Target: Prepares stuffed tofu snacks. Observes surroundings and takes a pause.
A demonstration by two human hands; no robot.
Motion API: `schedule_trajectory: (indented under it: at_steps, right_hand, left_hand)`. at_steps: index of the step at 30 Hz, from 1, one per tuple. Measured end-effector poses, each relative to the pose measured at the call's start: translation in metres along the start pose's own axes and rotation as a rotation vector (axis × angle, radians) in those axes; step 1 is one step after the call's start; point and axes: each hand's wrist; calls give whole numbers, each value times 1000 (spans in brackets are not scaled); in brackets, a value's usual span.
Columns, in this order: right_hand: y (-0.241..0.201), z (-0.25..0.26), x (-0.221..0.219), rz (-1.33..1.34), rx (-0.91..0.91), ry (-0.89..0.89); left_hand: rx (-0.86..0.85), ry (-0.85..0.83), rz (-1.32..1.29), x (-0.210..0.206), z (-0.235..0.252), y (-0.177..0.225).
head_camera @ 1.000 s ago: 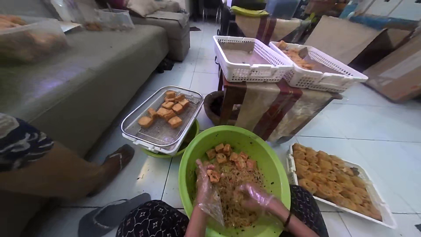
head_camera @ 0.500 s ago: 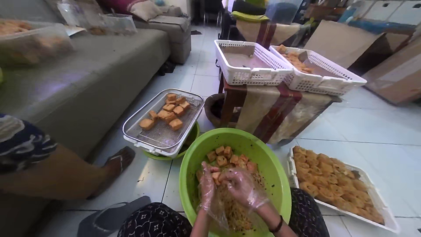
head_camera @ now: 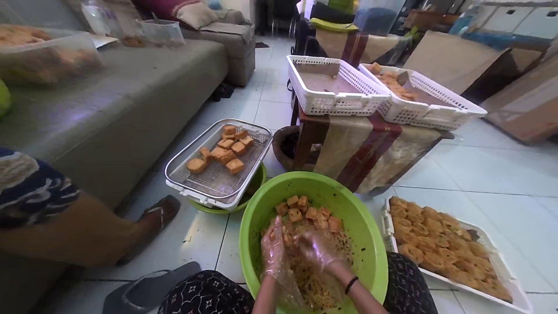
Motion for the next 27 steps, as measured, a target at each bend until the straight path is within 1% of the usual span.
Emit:
schedule_trajectory:
  at_steps: [1,2,3,4,6,8,9,11,13,15,17,20,22,23,25,27]
  right_hand:
    - [7,-6,-8,-163,-57,-149]
    - [5,-18,-15,-266,-100,-248]
    - [-5,-32,-19,-327,-147,-300]
    - [-14,-42,-17,-342,-183,-310]
    - [-19,-49,-2,-267,-186,-238]
    - [-22,-54,16,-171,-143,-130]
    - [-22,-55,23,-120,-108,-84]
    - [-38,-61,33,0,-25,22]
    - [-60,-64,36,13,11,130]
    - [-80,-61,33,-92,-24,166]
    - [-90,-57,27,-145,-30,164]
    - [-91,-59,13,-88,0,209]
    - [-92,-66,7,-11,-18,218]
    - [-88,-70,2,23,12,261]
    - [-73,-73,-13,83,141,426]
    - [-61,-68,-21,66,242,560]
  left_hand:
    - [20,-11,-17,1,-1,2]
    - [31,-26,-39,1,0,1]
    - [42,-40,-74,1,0,-1]
    - [59,-48,-131,0,1,-2]
    - [90,-44,-267,-2,1,2]
    - [94,-56,-345,-2,-5,8]
    - [84,-59,-335,-3,-6,10]
    - [41,-68,-238,-6,-7,8]
    - [-13,-48,-90,-9,-8,2]
    - [-70,-13,14,-12,-11,-3]
    - [-140,19,36,-17,-12,-9]
    - [-178,7,31,-14,-16,-9]
    - [-172,4,35,-14,-16,-8]
    - [-165,14,37,-16,-15,-9]
    - [-154,6,24,-17,-15,-10]
    - [-167,-24,4,-15,-16,-8]
Point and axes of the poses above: each hand's wrist, its own z-axis towards the middle knuckle, its own x-axis out of the back of the hand, y = z × x, and after that the axes turned 13 degrees about z, right-handed
